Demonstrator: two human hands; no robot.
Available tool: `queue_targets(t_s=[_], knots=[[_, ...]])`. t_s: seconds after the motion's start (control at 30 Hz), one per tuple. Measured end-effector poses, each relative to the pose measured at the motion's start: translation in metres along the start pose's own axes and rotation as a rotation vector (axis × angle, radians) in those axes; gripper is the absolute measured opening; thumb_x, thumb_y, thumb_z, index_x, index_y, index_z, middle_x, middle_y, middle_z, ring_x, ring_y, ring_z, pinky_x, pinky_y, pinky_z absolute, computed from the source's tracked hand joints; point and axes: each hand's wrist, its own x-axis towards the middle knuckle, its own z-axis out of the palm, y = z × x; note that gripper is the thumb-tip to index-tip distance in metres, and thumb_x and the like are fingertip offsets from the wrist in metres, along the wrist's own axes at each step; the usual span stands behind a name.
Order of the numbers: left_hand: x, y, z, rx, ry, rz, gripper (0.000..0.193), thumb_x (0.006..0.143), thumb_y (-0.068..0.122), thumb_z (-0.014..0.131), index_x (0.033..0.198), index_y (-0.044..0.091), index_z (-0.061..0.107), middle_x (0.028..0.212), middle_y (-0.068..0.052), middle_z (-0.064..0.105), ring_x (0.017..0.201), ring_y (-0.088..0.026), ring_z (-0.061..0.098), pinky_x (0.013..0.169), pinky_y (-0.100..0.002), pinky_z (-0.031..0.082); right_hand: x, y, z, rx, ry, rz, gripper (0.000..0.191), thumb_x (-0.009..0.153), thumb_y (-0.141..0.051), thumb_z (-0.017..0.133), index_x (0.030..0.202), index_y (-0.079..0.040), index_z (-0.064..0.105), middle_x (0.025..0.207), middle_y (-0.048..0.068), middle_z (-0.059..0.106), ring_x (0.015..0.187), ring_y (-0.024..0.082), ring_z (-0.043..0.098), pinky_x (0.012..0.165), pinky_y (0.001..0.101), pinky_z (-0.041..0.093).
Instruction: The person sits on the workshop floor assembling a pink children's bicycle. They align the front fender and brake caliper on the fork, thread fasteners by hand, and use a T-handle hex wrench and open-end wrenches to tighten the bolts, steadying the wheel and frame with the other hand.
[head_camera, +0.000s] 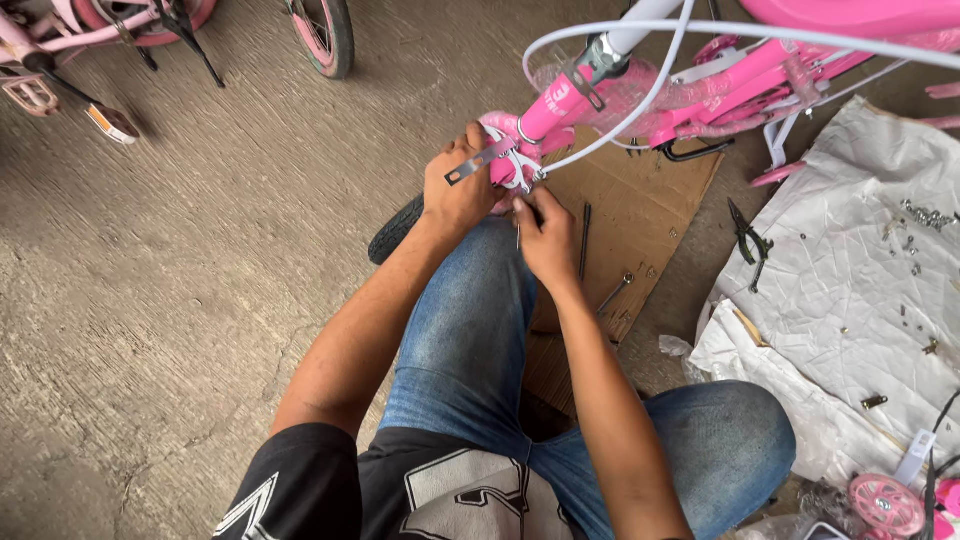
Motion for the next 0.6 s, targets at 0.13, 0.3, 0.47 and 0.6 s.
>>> queue_targets(t_s=[0.13,0.3,0.47,0.6], knots=[[0.0,0.0,-0.001,0.008,0.002,-0.013,0.081,0.063,0.033,0.095,0.118,-0.003,0.048,0.1,-0.02,0.071,0.094,-0.035,0.072,0.078,-0.04,0.06,0.002,0.006,-0.009,0.495,-0.179,0.177,0.012,0.106,-0.012,0.064,0.102,-0.001,0.068,0.078,-0.002,0.061,0.063,0.004,0.055,0.079,0.0274,0.067],[0.002,0.003,-0.002,0.094,-0.006,0.028,0.078,0.062,0.035,0.095,0.115,0.001,0.05,0.104,-0.018,0.07,0.096,-0.033,0.071,0.084,-0.039,0.059,0.007,0.002,-0.015,0.299,-0.181,0.099,0.011,0.104,-0.009,0.063,0.104,0.001,0.068,0.083,0.002,0.067,0.07,0.005,0.061,0.07,0.0249,0.056],[0.003,0.01,-0.006,0.135,-0.006,-0.061,0.099,0.057,0.042,0.097,0.128,-0.004,0.046,0.104,-0.017,0.069,0.101,-0.033,0.068,0.085,-0.044,0.055,0.005,-0.01,-0.014,0.247,-0.153,0.069,0.013,0.103,-0.008,0.062,0.106,0.002,0.07,0.087,0.003,0.069,0.075,0.006,0.064,0.067,0.0238,0.052],[0.001,0.01,-0.011,0.215,0.018,-0.05,0.1,0.05,0.044,0.098,0.125,0.001,0.048,0.11,-0.017,0.064,0.104,-0.033,0.064,0.084,-0.044,0.055,0.005,-0.01,-0.008,0.368,-0.133,0.035,0.013,0.104,-0.007,0.062,0.103,0.002,0.07,0.094,0.003,0.072,0.079,0.005,0.066,0.079,0.0239,0.06]])
